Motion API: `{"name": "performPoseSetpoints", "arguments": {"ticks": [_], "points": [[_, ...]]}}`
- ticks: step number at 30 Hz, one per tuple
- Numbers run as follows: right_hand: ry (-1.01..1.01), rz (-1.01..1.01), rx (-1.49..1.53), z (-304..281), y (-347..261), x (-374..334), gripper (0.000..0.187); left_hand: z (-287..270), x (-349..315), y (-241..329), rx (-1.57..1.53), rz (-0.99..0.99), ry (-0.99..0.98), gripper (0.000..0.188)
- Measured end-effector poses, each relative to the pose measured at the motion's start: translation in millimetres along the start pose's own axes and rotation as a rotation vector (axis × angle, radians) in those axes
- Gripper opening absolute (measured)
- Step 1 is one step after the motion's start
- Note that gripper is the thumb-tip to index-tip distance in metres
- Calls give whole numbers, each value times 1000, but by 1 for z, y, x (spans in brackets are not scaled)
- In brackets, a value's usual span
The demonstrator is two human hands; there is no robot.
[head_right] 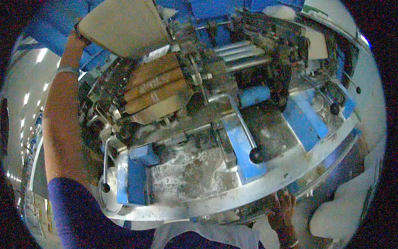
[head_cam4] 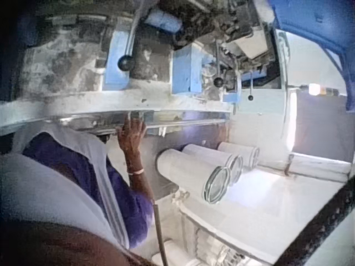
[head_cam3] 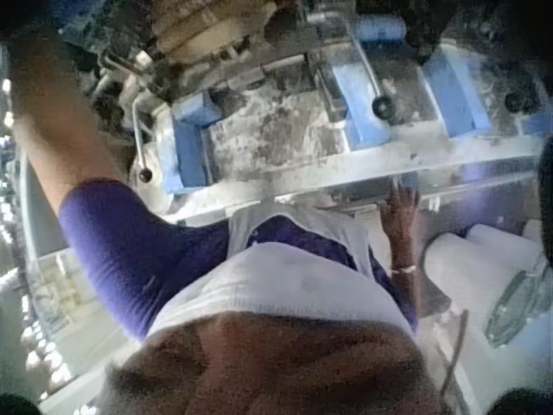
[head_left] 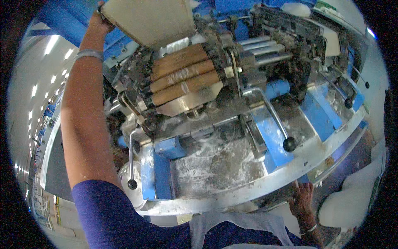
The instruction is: The person threads white yarn through a textile machine, adjusts rollers and guides, and pulls the yarn from a large spool to feed it into the machine. The person then walks away from the machine while holding the yarn.
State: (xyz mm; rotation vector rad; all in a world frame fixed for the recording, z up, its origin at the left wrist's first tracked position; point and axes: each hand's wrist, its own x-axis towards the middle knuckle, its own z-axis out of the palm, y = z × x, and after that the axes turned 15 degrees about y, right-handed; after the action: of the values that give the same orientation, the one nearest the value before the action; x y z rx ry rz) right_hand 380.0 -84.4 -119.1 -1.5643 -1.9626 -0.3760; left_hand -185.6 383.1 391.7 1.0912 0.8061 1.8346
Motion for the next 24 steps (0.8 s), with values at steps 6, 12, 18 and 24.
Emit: {"name": "performPoseSetpoints", "arguments": {"ticks": [6, 12, 18, 24], "points": [[-243, 221, 368, -31, 19, 14, 59, 48, -34, -21, -55, -3, 112, 40], [260, -63, 56, -122, 13, 154, 47, 21, 13, -26, -144, -101, -308, 37], [670, -735, 149, -128, -98, 399, 47, 22, 20, -36, -53, 108, -225, 38], [977, -835, -79, -68, -201, 564, 60, 34, -6, -34, -136, 37, -61, 38]]}}
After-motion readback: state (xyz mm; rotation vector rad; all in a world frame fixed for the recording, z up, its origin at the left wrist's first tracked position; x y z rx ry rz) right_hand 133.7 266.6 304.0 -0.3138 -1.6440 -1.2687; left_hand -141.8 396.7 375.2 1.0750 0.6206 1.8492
